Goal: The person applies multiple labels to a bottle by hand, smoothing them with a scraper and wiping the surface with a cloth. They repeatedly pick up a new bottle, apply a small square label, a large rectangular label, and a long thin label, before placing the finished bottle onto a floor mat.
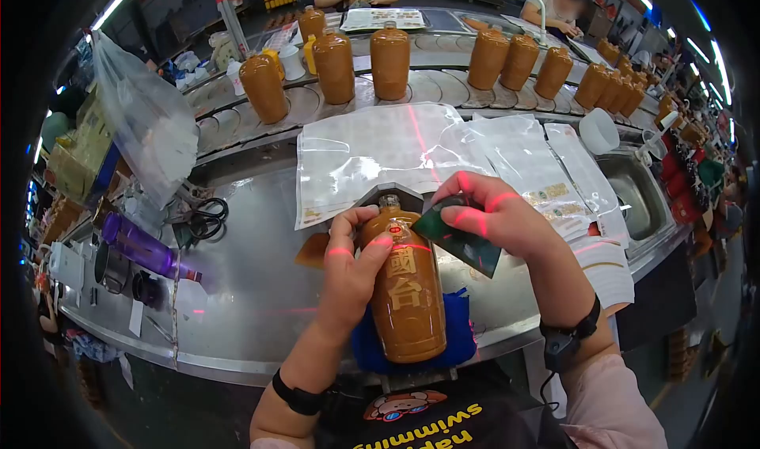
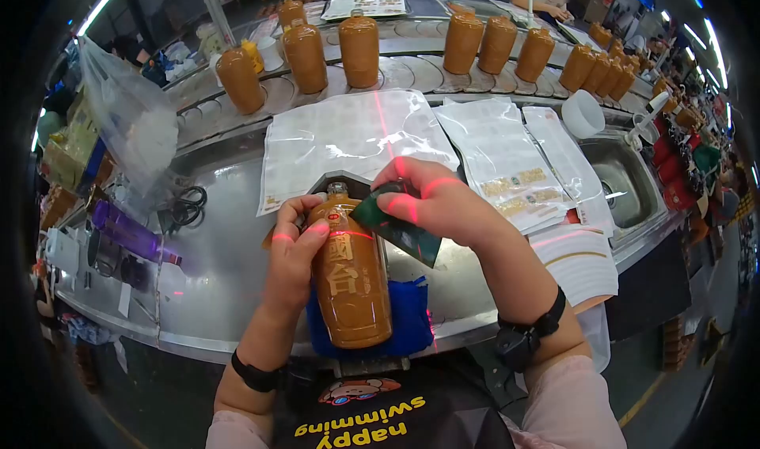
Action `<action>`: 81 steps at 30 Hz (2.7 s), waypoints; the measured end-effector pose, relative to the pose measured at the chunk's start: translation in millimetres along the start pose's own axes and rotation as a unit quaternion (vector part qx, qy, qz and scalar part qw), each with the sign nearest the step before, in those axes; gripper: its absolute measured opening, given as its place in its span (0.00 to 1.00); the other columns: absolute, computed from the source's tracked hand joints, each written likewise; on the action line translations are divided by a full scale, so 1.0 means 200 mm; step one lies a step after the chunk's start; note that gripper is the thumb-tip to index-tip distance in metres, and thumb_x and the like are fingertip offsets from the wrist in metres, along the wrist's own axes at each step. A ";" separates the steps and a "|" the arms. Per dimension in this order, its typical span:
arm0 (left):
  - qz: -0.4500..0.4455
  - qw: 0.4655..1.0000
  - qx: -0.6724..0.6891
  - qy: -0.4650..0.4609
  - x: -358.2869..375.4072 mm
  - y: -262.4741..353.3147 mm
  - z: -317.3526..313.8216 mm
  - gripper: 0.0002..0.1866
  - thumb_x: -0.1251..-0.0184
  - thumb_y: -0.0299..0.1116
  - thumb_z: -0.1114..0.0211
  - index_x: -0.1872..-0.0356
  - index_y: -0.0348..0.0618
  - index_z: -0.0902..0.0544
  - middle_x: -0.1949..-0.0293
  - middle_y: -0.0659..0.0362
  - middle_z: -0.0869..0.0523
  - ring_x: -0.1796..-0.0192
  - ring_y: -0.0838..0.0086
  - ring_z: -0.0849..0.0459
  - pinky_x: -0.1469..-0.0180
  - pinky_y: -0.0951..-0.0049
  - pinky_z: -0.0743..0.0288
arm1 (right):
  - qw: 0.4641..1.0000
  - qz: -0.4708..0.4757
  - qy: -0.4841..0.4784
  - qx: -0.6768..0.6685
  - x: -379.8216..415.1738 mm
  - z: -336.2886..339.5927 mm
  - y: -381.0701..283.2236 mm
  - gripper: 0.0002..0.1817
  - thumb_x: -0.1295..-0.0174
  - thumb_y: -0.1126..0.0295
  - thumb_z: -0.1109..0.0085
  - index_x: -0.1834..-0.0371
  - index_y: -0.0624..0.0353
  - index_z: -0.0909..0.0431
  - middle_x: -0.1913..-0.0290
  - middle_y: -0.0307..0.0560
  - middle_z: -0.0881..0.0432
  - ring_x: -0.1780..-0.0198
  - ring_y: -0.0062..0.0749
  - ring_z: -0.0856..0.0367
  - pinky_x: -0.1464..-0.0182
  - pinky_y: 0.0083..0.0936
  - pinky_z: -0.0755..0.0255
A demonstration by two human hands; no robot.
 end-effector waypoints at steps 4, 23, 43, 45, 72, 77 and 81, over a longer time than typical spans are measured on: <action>-0.017 0.999 -0.039 0.017 -0.02 -0.02 0.01 0.21 0.34 0.30 0.36 0.45 0.33 0.30 0.48 0.53 0.25 0.47 0.74 0.26 0.42 0.74 0.31 | 0.998 0.033 -0.039 0.026 -0.08 -0.04 -0.06 0.13 0.37 0.70 0.40 0.51 0.61 0.22 0.58 0.39 0.17 0.56 0.19 0.20 0.51 0.20 0.26; -0.024 0.997 -0.076 0.013 -0.05 -0.03 0.01 0.17 0.29 0.31 0.41 0.45 0.35 0.31 0.50 0.54 0.23 0.50 0.77 0.23 0.46 0.76 0.27 | 0.858 0.311 0.104 0.396 0.20 -0.25 -0.08 0.30 0.47 0.86 0.45 0.37 0.58 0.26 0.41 0.65 0.26 0.40 0.57 0.25 0.40 0.39 0.27; -0.142 0.979 -0.139 0.042 -0.06 0.04 0.02 0.11 0.25 0.31 0.45 0.49 0.36 0.22 0.54 0.57 0.21 0.50 0.73 0.23 0.45 0.75 0.29 | 0.864 0.319 0.118 0.372 0.19 -0.24 -0.04 0.31 0.51 0.85 0.42 0.39 0.56 0.24 0.43 0.62 0.25 0.45 0.57 0.24 0.44 0.41 0.26; -0.118 0.988 -0.093 0.022 -0.06 0.01 0.00 0.10 0.25 0.29 0.44 0.48 0.37 0.25 0.53 0.59 0.22 0.50 0.77 0.24 0.45 0.76 0.29 | 0.859 0.319 0.124 0.381 0.18 -0.25 -0.03 0.31 0.51 0.84 0.41 0.39 0.55 0.24 0.43 0.61 0.25 0.45 0.56 0.24 0.44 0.41 0.26; -0.292 0.936 -0.197 0.013 0.00 0.09 0.03 0.12 0.31 0.25 0.44 0.48 0.41 0.24 0.48 0.52 0.23 0.48 0.68 0.23 0.42 0.70 0.29 | 0.845 0.309 0.117 0.421 0.15 -0.25 -0.08 0.25 0.47 0.81 0.42 0.43 0.54 0.21 0.42 0.67 0.25 0.44 0.60 0.24 0.43 0.41 0.26; -0.415 0.782 -0.464 -0.024 0.11 0.16 0.02 0.12 0.37 0.40 0.35 0.55 0.51 0.14 0.51 0.54 0.18 0.45 0.60 0.24 0.37 0.53 0.37 | 0.864 0.312 0.135 0.371 0.14 -0.23 -0.06 0.23 0.45 0.81 0.42 0.44 0.57 0.23 0.48 0.65 0.22 0.48 0.58 0.21 0.48 0.41 0.24; -0.456 0.724 -0.515 -0.045 0.14 0.17 0.02 0.13 0.37 0.44 0.34 0.54 0.54 0.14 0.57 0.62 0.16 0.43 0.64 0.27 0.39 0.53 0.37 | 0.919 0.237 0.113 0.293 0.06 -0.13 -0.20 0.16 0.39 0.76 0.41 0.47 0.62 0.24 0.60 0.57 0.16 0.61 0.49 0.14 0.58 0.36 0.22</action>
Point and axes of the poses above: each hand's wrist, its own x-axis away from the middle knuckle, its own z-axis out of the back of the hand, y = z × x, the point moved 4 cm from there along -x, towards the middle knuckle
